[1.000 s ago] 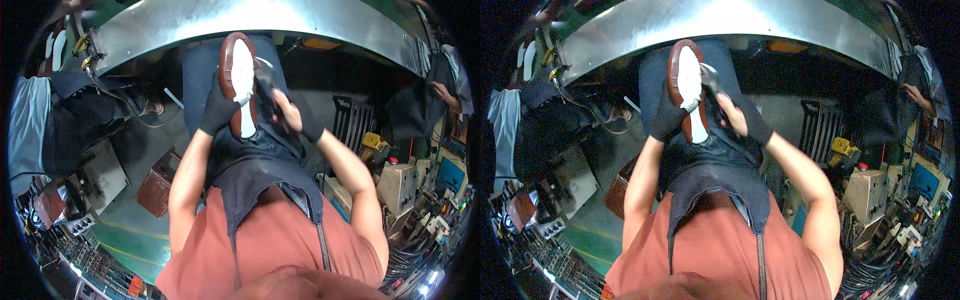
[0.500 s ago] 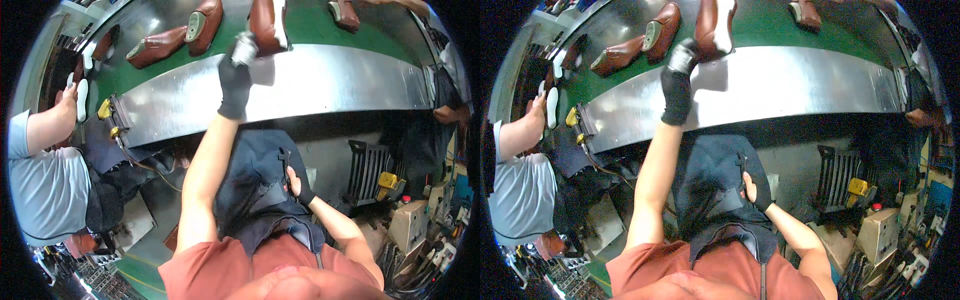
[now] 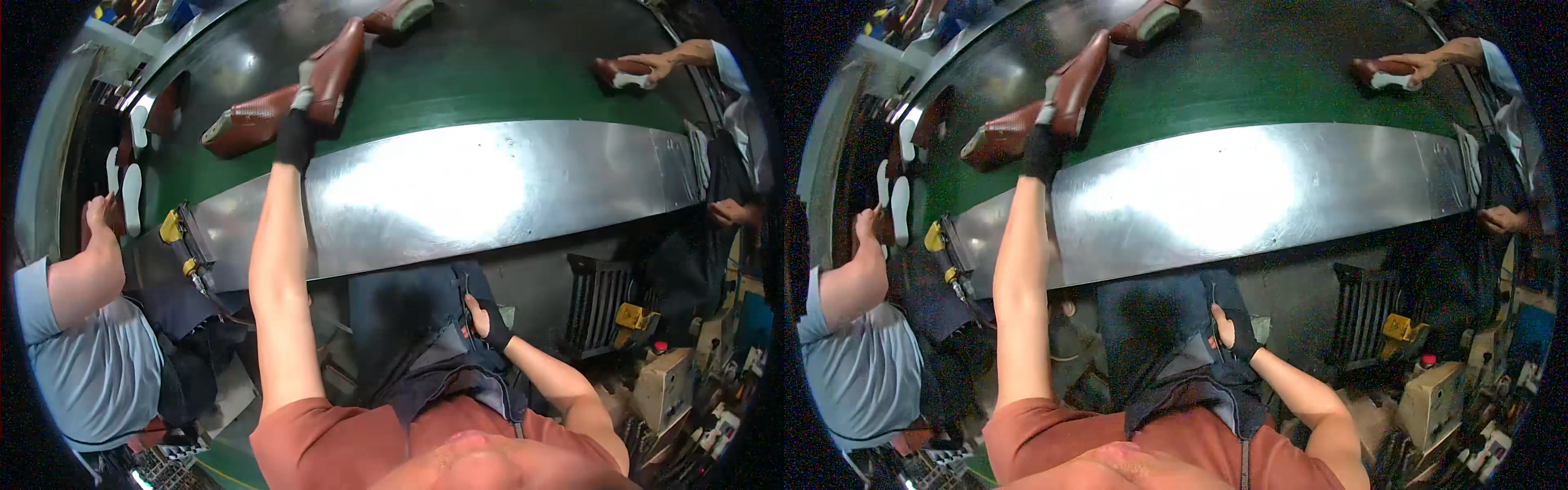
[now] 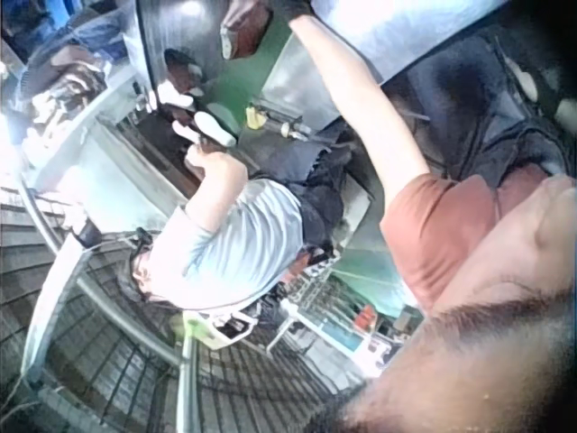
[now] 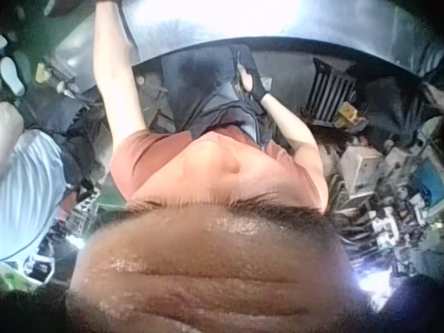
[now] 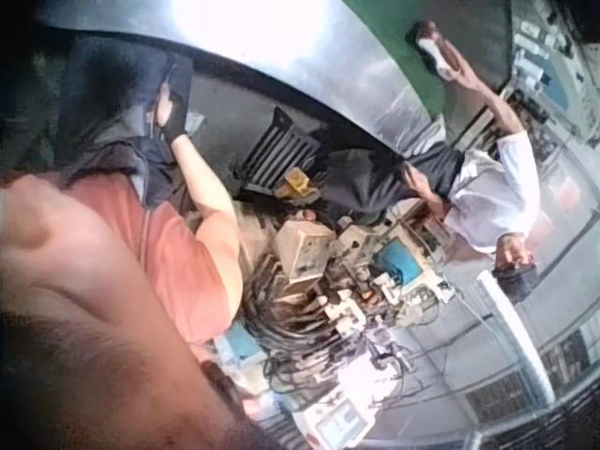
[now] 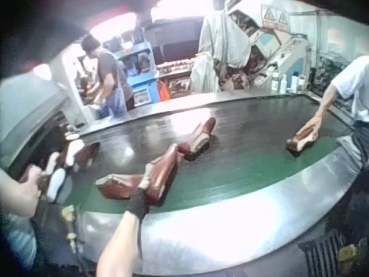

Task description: The person scrapes the white sole of a brown shoe using a metal scraper while holding the shoe on their lap. They repeatedly scrape the sole and then place the shoe on a nearby conveyor belt before picking up another shoe to repeat the process.

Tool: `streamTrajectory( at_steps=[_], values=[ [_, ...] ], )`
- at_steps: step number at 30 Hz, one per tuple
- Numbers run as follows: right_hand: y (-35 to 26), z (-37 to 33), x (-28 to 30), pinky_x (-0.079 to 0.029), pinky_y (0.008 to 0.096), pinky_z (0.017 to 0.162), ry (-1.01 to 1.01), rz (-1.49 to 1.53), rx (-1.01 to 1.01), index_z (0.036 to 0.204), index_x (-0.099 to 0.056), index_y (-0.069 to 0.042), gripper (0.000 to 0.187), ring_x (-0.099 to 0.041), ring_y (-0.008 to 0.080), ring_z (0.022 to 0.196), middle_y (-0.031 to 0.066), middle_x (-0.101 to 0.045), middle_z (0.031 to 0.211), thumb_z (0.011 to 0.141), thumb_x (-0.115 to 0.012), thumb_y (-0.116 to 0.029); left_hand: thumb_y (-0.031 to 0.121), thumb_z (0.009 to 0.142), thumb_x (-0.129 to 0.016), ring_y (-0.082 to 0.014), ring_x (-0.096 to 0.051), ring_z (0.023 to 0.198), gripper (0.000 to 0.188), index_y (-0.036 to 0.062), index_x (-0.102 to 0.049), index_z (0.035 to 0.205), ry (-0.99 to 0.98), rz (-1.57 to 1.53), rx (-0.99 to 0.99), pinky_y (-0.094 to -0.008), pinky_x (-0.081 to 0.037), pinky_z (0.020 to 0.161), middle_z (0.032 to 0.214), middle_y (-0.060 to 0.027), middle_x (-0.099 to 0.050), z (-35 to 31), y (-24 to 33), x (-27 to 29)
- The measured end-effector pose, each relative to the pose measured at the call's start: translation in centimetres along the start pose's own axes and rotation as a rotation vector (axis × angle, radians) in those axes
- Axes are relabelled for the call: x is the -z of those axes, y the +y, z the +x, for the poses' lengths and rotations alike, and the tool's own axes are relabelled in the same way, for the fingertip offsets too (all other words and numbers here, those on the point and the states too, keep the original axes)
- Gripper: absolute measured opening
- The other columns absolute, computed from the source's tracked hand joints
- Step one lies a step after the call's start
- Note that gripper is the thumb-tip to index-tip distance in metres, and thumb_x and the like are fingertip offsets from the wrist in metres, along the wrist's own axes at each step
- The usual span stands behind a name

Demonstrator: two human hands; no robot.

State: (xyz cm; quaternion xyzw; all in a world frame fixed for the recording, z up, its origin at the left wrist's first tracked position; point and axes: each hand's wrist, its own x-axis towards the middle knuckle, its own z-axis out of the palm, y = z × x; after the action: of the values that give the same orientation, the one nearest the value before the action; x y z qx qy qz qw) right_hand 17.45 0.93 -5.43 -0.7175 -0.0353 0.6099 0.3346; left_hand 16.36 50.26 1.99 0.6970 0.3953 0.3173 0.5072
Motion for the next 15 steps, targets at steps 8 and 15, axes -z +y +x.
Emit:
streamTrajectory(
  at_steps=[8,15],
  values=[
    [3.4,-0.1,-1.0,-0.047,0.0304,0.051,-0.013,-0.015,0.007,0.08,-0.064,0.003,0.069,-0.06,0.0188,0.048,0.0124,-0.06,0.054,0.093,-0.032,-0.057,0.047,0.064,-0.074,-0.0443,-0.05,0.109,0.089,-0.0024,-0.037,0.129,0.305,0.801,-0.278,-0.0477,-0.039,0.096,0.12,-0.03,-0.048,-6.6,1.6,-5.5],
    [4.3,-1.0,-1.6,-0.047,0.0306,0.046,-0.03,0.132,0.137,0.11,-0.055,0.003,0.066,-0.058,0.0192,0.045,0.013,-0.059,0.057,0.093,-0.033,-0.057,0.024,0.076,-0.066,-0.0309,-0.054,0.107,0.059,0.0028,-0.043,0.126,-0.141,-0.019,0.027,-0.04,-0.044,0.091,0.12,-0.0182,-0.053,-8.1,0.0,6.0]
  ],
)
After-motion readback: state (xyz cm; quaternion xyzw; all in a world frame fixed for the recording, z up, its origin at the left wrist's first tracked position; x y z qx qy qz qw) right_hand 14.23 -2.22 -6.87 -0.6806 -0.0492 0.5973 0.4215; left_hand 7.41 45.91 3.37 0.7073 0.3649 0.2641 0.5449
